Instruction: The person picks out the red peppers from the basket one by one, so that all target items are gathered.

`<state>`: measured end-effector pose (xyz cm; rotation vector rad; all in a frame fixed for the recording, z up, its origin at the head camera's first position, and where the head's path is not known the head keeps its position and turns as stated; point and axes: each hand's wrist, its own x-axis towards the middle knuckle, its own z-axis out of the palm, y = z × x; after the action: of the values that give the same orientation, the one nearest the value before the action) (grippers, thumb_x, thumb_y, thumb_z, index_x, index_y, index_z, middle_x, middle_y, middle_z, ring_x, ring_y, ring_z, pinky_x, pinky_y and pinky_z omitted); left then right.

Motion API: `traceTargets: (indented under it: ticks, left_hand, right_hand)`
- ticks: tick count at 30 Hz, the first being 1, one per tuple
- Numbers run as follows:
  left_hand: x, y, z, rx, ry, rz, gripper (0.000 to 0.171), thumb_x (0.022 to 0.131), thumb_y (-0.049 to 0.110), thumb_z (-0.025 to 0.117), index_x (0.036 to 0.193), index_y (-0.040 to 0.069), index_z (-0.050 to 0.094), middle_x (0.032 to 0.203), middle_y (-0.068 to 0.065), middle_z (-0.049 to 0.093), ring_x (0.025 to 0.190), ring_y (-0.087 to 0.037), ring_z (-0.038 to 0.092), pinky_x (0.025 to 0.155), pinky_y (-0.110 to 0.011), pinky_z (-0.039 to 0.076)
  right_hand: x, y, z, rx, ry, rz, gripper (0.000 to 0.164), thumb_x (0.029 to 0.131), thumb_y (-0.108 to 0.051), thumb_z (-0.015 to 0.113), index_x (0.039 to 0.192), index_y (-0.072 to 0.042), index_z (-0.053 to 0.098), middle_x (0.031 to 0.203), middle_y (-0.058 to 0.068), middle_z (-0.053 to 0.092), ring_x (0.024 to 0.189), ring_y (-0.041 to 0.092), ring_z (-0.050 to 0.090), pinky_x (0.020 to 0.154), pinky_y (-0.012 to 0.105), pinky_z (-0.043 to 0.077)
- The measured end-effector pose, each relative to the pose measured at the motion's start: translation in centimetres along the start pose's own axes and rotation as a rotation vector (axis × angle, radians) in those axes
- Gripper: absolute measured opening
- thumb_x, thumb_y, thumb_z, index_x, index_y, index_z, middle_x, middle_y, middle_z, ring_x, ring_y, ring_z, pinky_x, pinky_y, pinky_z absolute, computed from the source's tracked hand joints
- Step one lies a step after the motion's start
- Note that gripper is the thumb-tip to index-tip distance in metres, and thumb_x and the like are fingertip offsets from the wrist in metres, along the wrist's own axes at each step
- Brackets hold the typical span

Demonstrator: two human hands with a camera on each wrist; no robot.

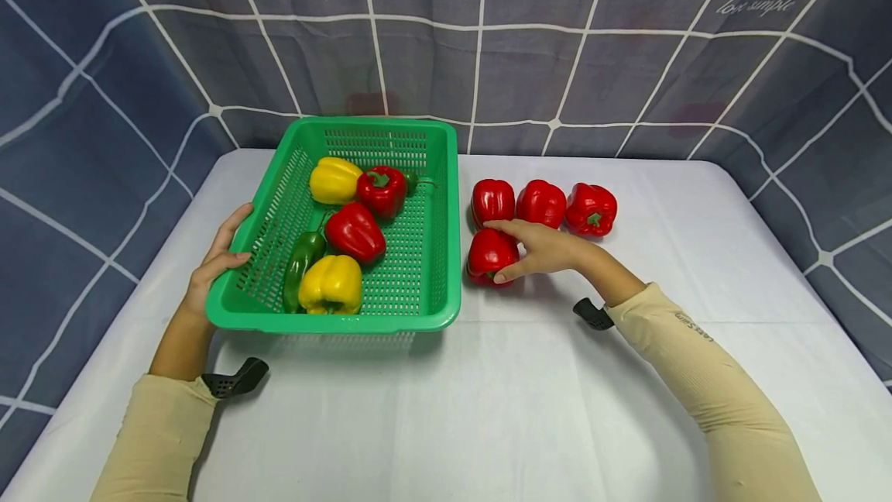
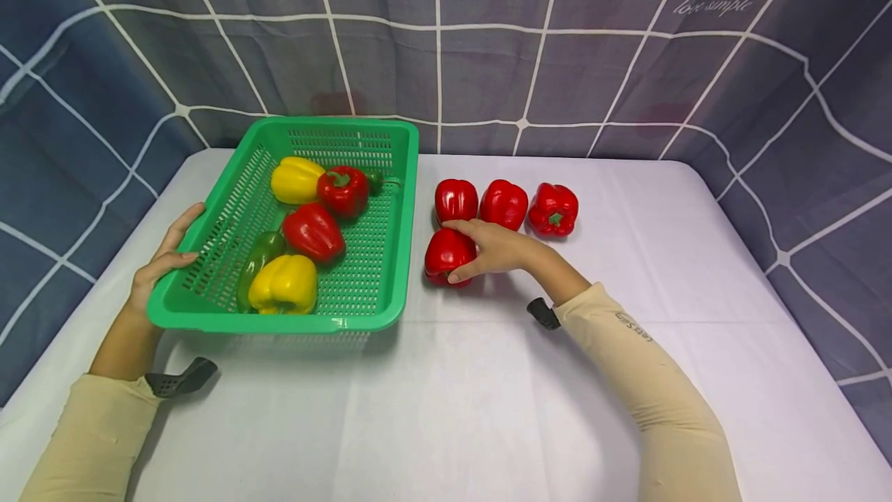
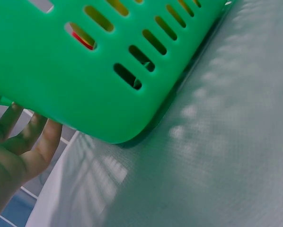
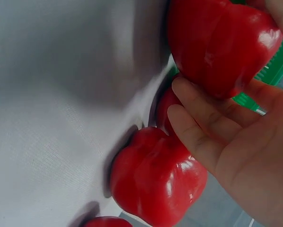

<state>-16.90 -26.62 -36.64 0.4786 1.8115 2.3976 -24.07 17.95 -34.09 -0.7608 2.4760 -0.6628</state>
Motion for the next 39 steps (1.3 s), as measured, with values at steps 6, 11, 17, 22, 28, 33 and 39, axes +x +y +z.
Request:
traceTargets:
  ticks: [6,11,17,22,28,33,39]
  left_hand:
    - [0.0,0.0,0.0,0.008,0.011,-0.002,0.064,0.086,-0.004,0.019,0.145,0.021,0.015,0.139,0.001,0.024,0.113,-0.008,0.043,0.086,-0.018,0.043]
    - [-0.1,-0.1,0.0,0.005,0.006,-0.006,0.064,0.087,-0.003,0.019,0.146,0.021,0.014,0.14,0.002,0.024,0.114,-0.007,0.043,0.086,-0.017,0.042]
    - [-0.1,-0.1,0.1,0.017,0.02,-0.02,0.064,0.086,-0.003,0.02,0.145,0.022,0.015,0.139,0.002,0.024,0.113,-0.008,0.042,0.086,-0.017,0.043]
    - [0.0,-0.1,0.1,0.018,0.012,-0.029,0.064,0.087,-0.002,0.02,0.145,0.023,0.014,0.14,0.004,0.023,0.116,-0.009,0.039,0.086,-0.017,0.042]
    - [0.0,0.0,0.1,0.017,0.01,-0.034,0.064,0.088,-0.002,0.02,0.145,0.024,0.014,0.14,0.004,0.023,0.117,-0.008,0.04,0.086,-0.018,0.043]
    - [0.0,0.0,0.1,0.011,0.008,-0.027,0.063,0.088,-0.003,0.02,0.145,0.023,0.015,0.14,0.004,0.024,0.116,-0.008,0.041,0.086,-0.017,0.043]
    - [0.0,0.0,0.1,-0.009,-0.012,-0.003,0.065,0.087,-0.004,0.018,0.146,0.022,0.013,0.141,0.003,0.023,0.118,-0.008,0.039,0.089,-0.017,0.041]
  right_hand:
    - [-0.1,0.1,0.1,-0.002,-0.006,-0.02,0.086,0.07,-0.041,0.075,0.141,-0.015,0.033,0.138,0.009,0.039,0.128,0.027,0.034,0.097,0.048,0.04]
    - [-0.2,0.3,0.2,0.0,-0.018,-0.049,0.085,0.072,-0.043,0.073,0.14,-0.012,0.033,0.136,0.01,0.041,0.126,0.029,0.036,0.095,0.049,0.041]
    - [-0.3,0.4,0.1,0.011,-0.031,-0.036,0.085,0.072,-0.041,0.073,0.141,-0.013,0.032,0.137,0.007,0.04,0.127,0.026,0.034,0.097,0.048,0.04]
    - [-0.4,0.4,0.0,0.01,-0.029,-0.031,0.085,0.074,-0.039,0.072,0.142,-0.013,0.03,0.139,0.007,0.038,0.129,0.026,0.033,0.099,0.047,0.038]
    - [-0.6,0.4,-0.3,0.027,-0.011,-0.038,0.082,0.075,-0.038,0.071,0.141,-0.012,0.031,0.137,0.008,0.04,0.125,0.026,0.037,0.099,0.047,0.038]
    - [-1.1,0.4,-0.6,0.051,-0.023,-0.053,0.08,0.077,-0.037,0.07,0.141,-0.012,0.031,0.138,0.008,0.039,0.122,0.027,0.041,0.097,0.048,0.039]
    - [-1.4,0.7,-0.8,0.063,-0.027,-0.061,0.08,0.076,-0.035,0.071,0.141,-0.011,0.03,0.138,0.01,0.039,0.12,0.029,0.043,0.096,0.048,0.04]
